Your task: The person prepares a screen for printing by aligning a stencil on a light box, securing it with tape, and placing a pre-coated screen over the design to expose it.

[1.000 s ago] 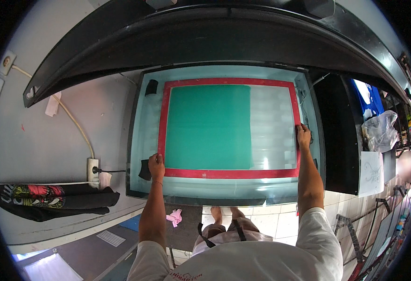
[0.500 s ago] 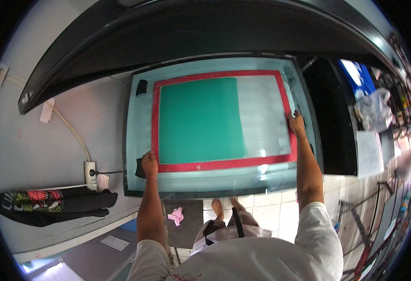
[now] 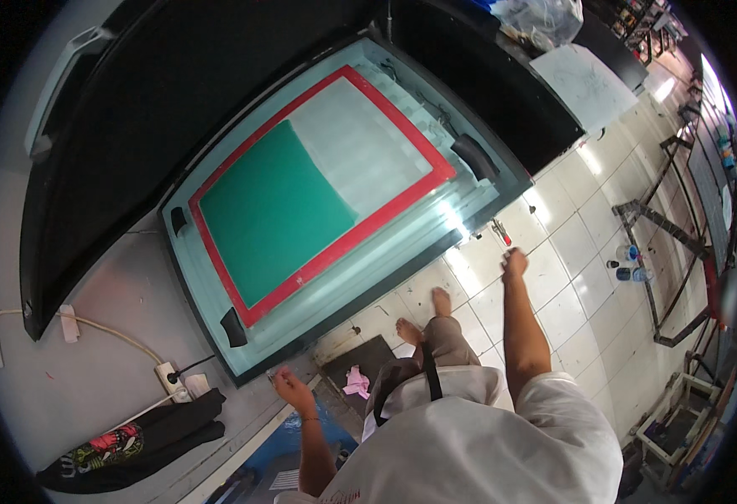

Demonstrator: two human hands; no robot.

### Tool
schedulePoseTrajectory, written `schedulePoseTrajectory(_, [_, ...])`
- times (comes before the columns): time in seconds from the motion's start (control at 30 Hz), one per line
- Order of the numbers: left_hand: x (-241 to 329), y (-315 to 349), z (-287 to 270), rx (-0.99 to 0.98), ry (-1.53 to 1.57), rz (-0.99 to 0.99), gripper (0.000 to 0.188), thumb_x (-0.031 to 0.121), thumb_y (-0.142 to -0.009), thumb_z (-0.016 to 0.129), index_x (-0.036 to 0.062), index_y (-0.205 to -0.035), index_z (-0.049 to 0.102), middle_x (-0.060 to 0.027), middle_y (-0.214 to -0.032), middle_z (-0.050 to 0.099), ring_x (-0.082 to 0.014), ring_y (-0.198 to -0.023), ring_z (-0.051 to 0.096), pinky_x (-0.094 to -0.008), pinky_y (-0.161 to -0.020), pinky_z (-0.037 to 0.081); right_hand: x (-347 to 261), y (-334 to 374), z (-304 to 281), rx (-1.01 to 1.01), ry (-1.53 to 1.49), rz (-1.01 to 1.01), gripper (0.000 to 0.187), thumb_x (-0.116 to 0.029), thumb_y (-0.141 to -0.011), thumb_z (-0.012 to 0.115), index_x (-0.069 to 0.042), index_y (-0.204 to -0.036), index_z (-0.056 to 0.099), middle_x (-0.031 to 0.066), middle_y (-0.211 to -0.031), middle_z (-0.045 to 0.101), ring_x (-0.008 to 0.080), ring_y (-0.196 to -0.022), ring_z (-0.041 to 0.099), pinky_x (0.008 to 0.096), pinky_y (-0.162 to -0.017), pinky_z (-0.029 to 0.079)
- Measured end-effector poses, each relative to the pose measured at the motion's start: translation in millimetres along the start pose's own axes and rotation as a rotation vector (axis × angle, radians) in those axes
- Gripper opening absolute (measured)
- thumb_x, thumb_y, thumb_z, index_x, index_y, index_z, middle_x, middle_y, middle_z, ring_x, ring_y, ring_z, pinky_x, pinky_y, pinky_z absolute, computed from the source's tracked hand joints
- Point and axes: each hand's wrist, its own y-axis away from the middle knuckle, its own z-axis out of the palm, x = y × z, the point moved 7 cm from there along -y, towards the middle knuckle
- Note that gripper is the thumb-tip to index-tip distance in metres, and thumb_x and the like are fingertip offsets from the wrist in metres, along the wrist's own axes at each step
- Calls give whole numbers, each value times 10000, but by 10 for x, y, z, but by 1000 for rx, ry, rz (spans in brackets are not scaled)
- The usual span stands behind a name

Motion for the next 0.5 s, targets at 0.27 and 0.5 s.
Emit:
schedulePoseTrajectory(0.27, [-379, 1091, 435, -555, -179, -152, 246, 247, -952, 534, 31, -996, 644, -134, -884, 667, -266, -821, 649, -370, -732, 491, 1759, -175, 952, -292, -197, 499, 520, -413, -989, 445, -94, -1393, 379, 88, -1358, 491, 264, -1088, 566, 385, -853, 511])
schedulePoseTrajectory(0.5, [56, 1648, 589, -760, -31, -253, 253, 231, -975, 532, 10, -1031, 643, -129, -948, 694, -192, -882, 663, -319, -786, 499, 2042, -195, 1292, -186, -391, 462, 441, -287, -1003, 424, -53, -1374, 391, 79, -1239, 547, 221, -1067, 578, 301, -932, 490])
